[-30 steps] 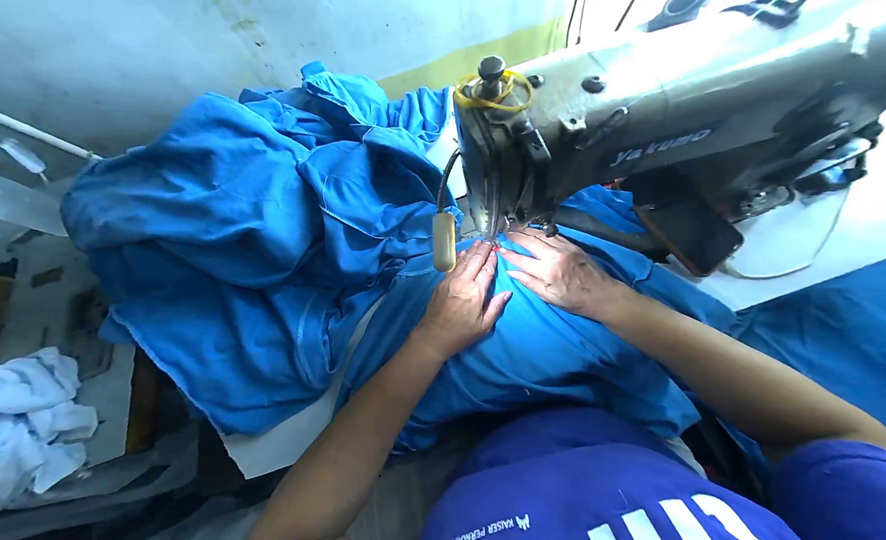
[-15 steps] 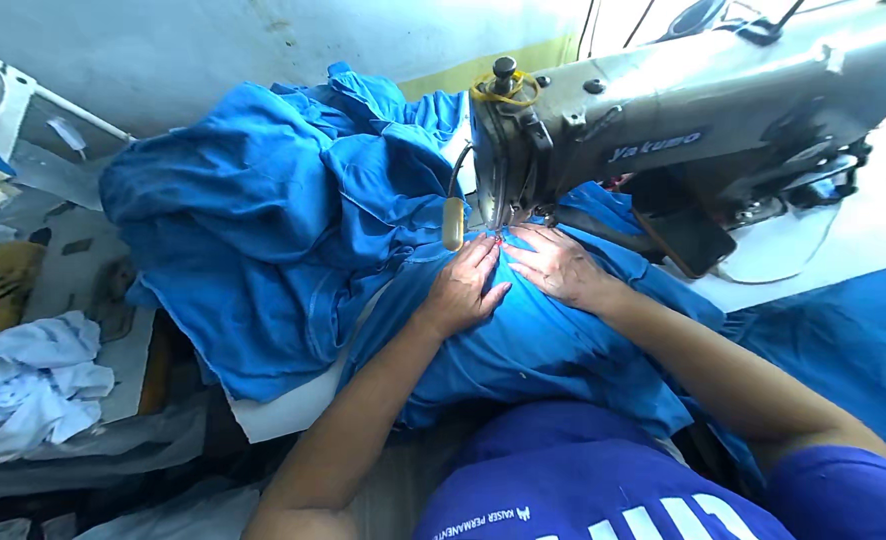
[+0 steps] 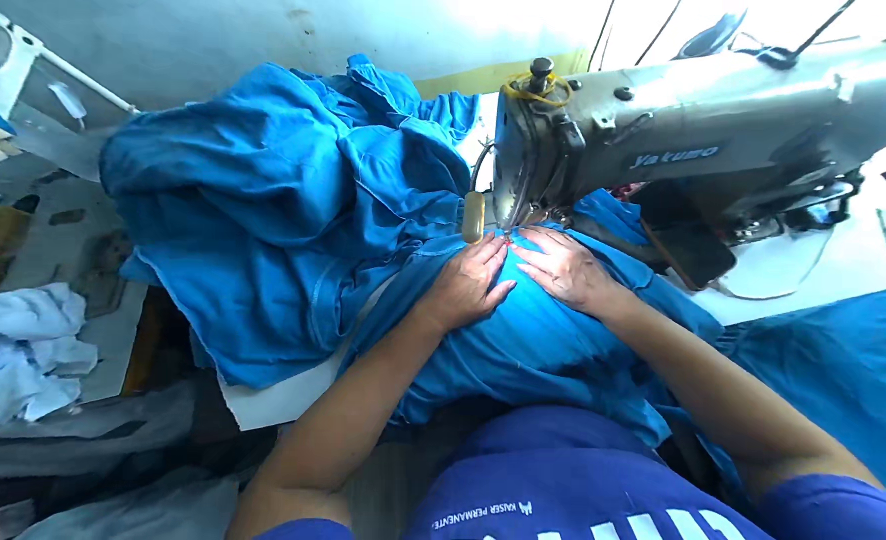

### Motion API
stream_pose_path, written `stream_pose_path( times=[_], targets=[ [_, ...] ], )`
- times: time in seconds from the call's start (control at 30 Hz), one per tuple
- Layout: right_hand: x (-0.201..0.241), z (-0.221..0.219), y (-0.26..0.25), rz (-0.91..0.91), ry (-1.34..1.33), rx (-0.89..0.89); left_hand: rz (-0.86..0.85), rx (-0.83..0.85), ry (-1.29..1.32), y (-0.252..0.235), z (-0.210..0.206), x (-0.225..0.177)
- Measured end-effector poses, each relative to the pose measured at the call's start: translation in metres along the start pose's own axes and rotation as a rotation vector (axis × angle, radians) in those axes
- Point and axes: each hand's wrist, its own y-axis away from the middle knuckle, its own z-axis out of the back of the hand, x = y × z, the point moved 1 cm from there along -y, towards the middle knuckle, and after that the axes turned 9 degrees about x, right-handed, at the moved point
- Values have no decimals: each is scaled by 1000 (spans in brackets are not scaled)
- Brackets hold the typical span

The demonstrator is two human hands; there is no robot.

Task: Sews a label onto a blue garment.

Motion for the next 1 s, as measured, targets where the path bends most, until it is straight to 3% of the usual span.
stream_pose_path(
  times=[0.33, 0.57, 0.7, 1.0],
  targets=[
    [6, 30, 32, -73, -67, -56, 24, 4, 3, -2, -1, -3],
    [-51, 83, 136, -548, 229, -483, 46, -9, 47, -2, 1, -4],
    [-72, 109, 159, -756, 232, -424, 55, -19, 16, -3, 2, -6],
    [-75, 116, 160, -729, 320, -375, 85, -4, 7, -5, 3, -6]
  ],
)
